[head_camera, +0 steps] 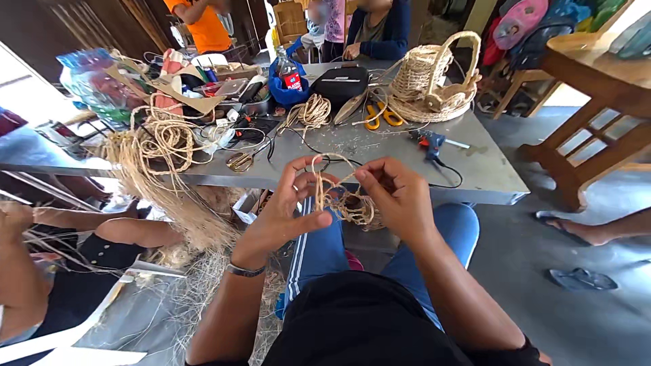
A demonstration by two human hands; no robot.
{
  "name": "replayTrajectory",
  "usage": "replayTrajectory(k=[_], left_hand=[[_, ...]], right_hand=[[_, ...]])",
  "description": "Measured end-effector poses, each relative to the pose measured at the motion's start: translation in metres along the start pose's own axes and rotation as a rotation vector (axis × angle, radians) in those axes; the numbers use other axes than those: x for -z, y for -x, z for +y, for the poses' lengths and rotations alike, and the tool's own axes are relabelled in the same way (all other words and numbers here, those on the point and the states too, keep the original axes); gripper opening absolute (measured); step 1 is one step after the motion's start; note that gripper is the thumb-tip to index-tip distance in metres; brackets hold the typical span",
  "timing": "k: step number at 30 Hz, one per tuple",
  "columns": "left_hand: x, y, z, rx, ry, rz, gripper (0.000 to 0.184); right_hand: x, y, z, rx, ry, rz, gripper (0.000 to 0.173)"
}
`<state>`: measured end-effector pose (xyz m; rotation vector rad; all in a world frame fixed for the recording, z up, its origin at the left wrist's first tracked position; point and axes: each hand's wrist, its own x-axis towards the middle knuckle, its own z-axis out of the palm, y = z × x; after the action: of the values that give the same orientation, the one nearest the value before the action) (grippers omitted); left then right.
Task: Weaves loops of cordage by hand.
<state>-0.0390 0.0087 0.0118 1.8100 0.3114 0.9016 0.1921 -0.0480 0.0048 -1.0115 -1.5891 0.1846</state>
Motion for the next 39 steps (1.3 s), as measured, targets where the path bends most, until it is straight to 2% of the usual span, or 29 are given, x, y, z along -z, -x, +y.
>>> replayTrajectory(k=[1, 2, 3, 4, 7, 8, 16, 21, 29, 36, 39], left_hand=[[0.003, 0.000, 0.005, 0.020, 0.022, -0.039, 0.104], [0.006, -0.001, 0.009, 0.034, 0.057, -0.064, 0.107], [0.008, -0.004, 0.011, 0.046, 0.080, -0.061, 0.102], [0.010, -0.008, 0.012, 0.066, 0.085, -0.050, 0.091], [0.003, -0.021, 0.014, 0.120, 0.031, -0.008, 0.036], [-0.001, -0.025, 0.015, 0.132, -0.013, 0.014, 0.028], [-0.016, -0.030, 0.006, 0.007, -0.194, 0.217, 0.013], [-0.016, -0.036, -0.002, -0.028, -0.221, 0.311, 0.011], [-0.032, -0.045, -0.009, -0.049, -0.142, 0.386, 0.012], [-0.032, -0.037, 0.005, -0.083, -0.033, 0.167, 0.029], [-0.024, -0.036, 0.008, 0.012, 0.031, 0.059, 0.054]], right_hand=[[0.000, 0.001, 0.000, 0.021, 0.021, 0.001, 0.016], [-0.001, 0.002, 0.001, 0.041, 0.043, -0.002, 0.017], [-0.002, 0.003, 0.001, 0.064, 0.062, -0.007, 0.017], [-0.003, 0.003, 0.001, 0.088, 0.083, -0.012, 0.017], [-0.005, 0.003, -0.002, 0.145, 0.139, -0.016, 0.017], [-0.005, 0.003, -0.002, 0.153, 0.154, -0.012, 0.017], [0.000, 0.014, 0.001, 0.081, 0.168, 0.020, 0.019], [-0.001, 0.020, 0.001, 0.056, 0.141, 0.008, 0.019], [-0.003, 0.023, -0.008, 0.141, 0.182, 0.019, 0.023], [0.005, 0.024, -0.011, 0.149, 0.167, 0.034, 0.021], [0.016, 0.018, -0.014, 0.091, 0.077, 0.001, 0.021]])
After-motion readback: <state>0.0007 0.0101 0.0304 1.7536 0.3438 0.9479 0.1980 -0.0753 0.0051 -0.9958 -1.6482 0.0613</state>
